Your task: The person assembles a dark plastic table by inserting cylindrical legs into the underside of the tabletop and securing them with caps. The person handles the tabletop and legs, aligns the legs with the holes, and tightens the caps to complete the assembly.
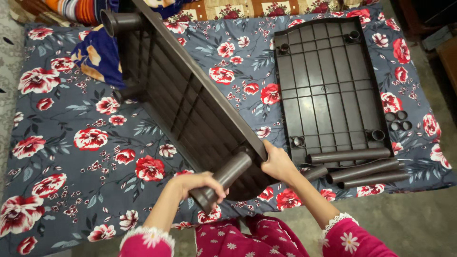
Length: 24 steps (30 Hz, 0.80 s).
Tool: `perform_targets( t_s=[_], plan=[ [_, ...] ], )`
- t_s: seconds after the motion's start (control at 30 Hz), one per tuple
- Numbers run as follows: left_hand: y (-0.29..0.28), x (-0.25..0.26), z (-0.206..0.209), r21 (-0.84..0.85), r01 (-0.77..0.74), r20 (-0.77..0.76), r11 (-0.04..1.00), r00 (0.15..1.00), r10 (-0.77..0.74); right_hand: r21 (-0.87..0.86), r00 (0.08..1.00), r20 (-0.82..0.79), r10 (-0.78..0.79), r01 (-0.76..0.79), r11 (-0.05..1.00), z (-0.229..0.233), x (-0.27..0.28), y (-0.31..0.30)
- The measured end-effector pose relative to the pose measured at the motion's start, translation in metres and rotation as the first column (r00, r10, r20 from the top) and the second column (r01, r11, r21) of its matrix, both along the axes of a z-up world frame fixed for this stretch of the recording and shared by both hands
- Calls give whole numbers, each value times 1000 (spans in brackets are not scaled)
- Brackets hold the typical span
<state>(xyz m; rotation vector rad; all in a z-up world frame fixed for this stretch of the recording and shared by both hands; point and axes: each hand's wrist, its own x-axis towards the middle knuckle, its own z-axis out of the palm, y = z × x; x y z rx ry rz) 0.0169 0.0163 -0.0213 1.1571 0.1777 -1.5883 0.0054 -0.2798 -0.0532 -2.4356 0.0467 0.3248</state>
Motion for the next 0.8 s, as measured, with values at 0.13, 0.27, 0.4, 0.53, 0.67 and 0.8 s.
perform_targets(
  t_s=[0.13,0.27,0.4,0.53,0.67,0.8],
  plan=[
    [3,-13,-8,33,-131,24,991,991,131,19,1000,-15,-22,22,1000,-6,5,-5],
    [-9,-3,-11,51,-221,84,974,973,216,-5,997,-70,-11,11,1000,-1,12,-13],
    [-29,3,-13,-17,-231,332,973,917,224,37,979,-199,-36,44,998,1,16,-14],
    [-56,3,-21,8,-356,467,934,827,311,74,979,-194,-57,72,995,-21,11,-20],
    [-83,6,-27,-16,-365,490,931,809,326,82,991,-134,-27,38,996,-59,0,-32],
    [-112,8,-40,1,-338,535,941,795,285,139,1000,28,11,-15,990,-86,-7,-45]
  ],
)
